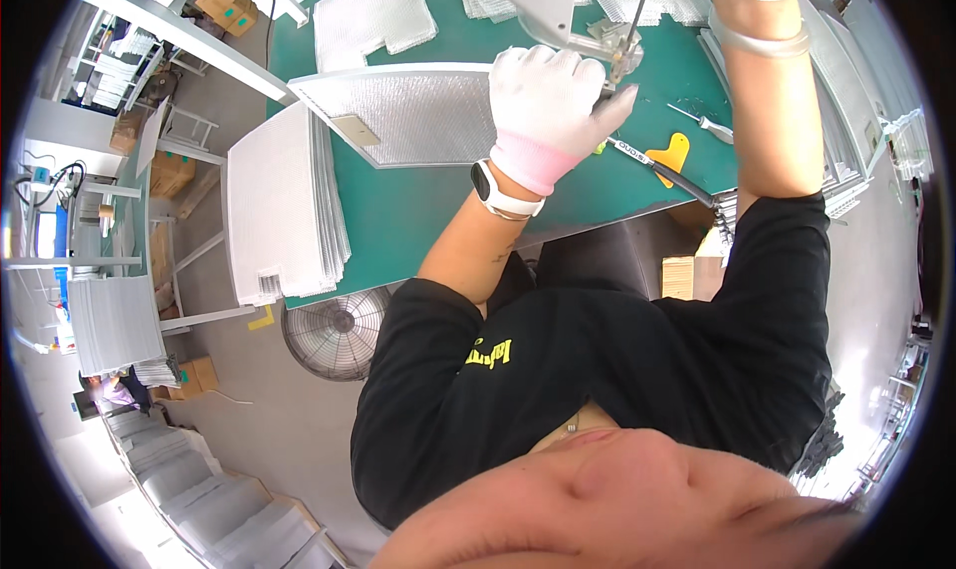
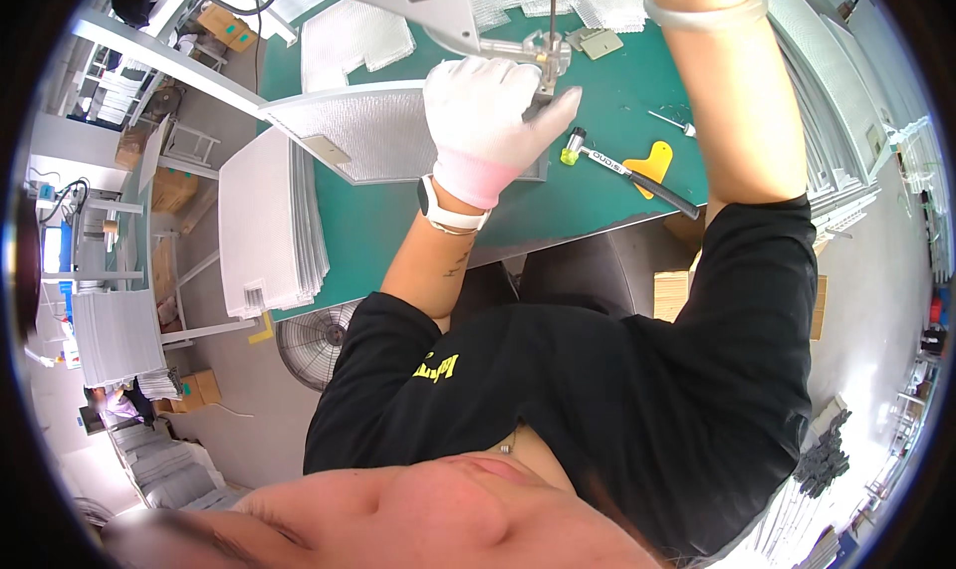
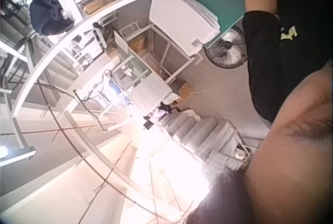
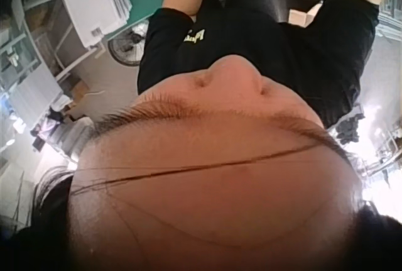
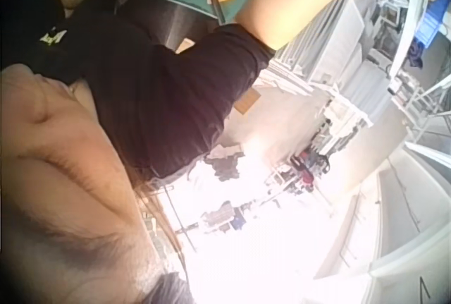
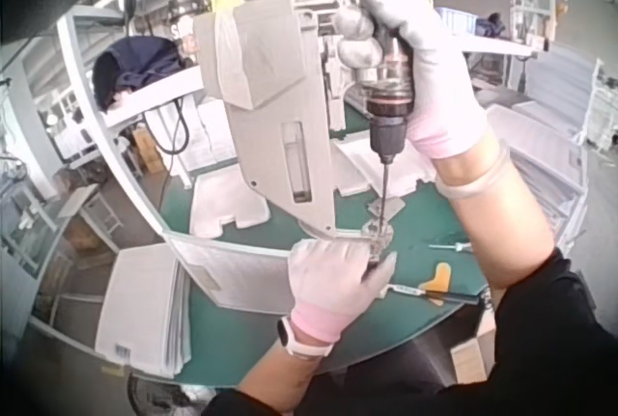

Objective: The person assembles air filters by placing a mesh sheet onto a metal frame, securing it with a small plastic clip, and using a hammer to tap the clip into place. The person repeats this process for multiple units, handling the mesh, frames, and clips with gloved hands.

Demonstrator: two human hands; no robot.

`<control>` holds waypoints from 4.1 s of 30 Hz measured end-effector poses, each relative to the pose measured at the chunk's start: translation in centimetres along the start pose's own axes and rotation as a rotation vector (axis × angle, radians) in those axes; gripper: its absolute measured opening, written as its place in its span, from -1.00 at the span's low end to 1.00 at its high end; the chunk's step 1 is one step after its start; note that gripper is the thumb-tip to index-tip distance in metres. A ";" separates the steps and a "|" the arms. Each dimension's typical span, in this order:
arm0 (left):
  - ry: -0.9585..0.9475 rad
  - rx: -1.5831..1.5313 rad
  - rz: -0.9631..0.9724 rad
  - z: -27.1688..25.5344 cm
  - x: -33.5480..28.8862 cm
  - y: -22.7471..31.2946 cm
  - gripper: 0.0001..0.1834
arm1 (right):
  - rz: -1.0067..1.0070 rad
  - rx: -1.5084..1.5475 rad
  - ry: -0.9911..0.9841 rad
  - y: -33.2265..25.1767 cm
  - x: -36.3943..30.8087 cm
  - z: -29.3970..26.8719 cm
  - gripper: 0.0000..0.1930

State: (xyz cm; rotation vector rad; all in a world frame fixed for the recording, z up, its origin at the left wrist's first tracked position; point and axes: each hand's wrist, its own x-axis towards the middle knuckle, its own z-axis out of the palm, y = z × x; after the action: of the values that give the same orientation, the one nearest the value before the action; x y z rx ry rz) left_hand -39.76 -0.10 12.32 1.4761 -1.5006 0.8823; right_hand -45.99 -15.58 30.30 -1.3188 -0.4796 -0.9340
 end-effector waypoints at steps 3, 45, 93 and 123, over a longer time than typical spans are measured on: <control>0.041 -0.049 0.006 0.3 0.4 0.4 -0.71 | -0.001 0.062 -0.081 -0.4 0.0 -0.5 -0.88; 0.059 -0.027 0.115 -0.4 -0.5 0.2 -0.81 | -0.007 0.383 0.216 3.8 -4.9 7.5 -0.78; -0.338 0.052 -0.227 -13.0 -9.5 6.9 -0.65 | 0.042 0.183 0.306 1.1 -10.3 8.5 -0.72; -0.289 -0.172 -0.214 -12.7 -11.3 7.8 -0.51 | 0.232 0.739 0.219 6.9 -18.5 8.9 -0.22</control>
State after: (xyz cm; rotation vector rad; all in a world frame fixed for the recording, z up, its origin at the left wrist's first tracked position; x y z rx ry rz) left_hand -46.89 16.61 7.69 1.6481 -1.5440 0.4149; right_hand -49.20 -1.71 14.04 -0.5768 -0.4300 -0.6045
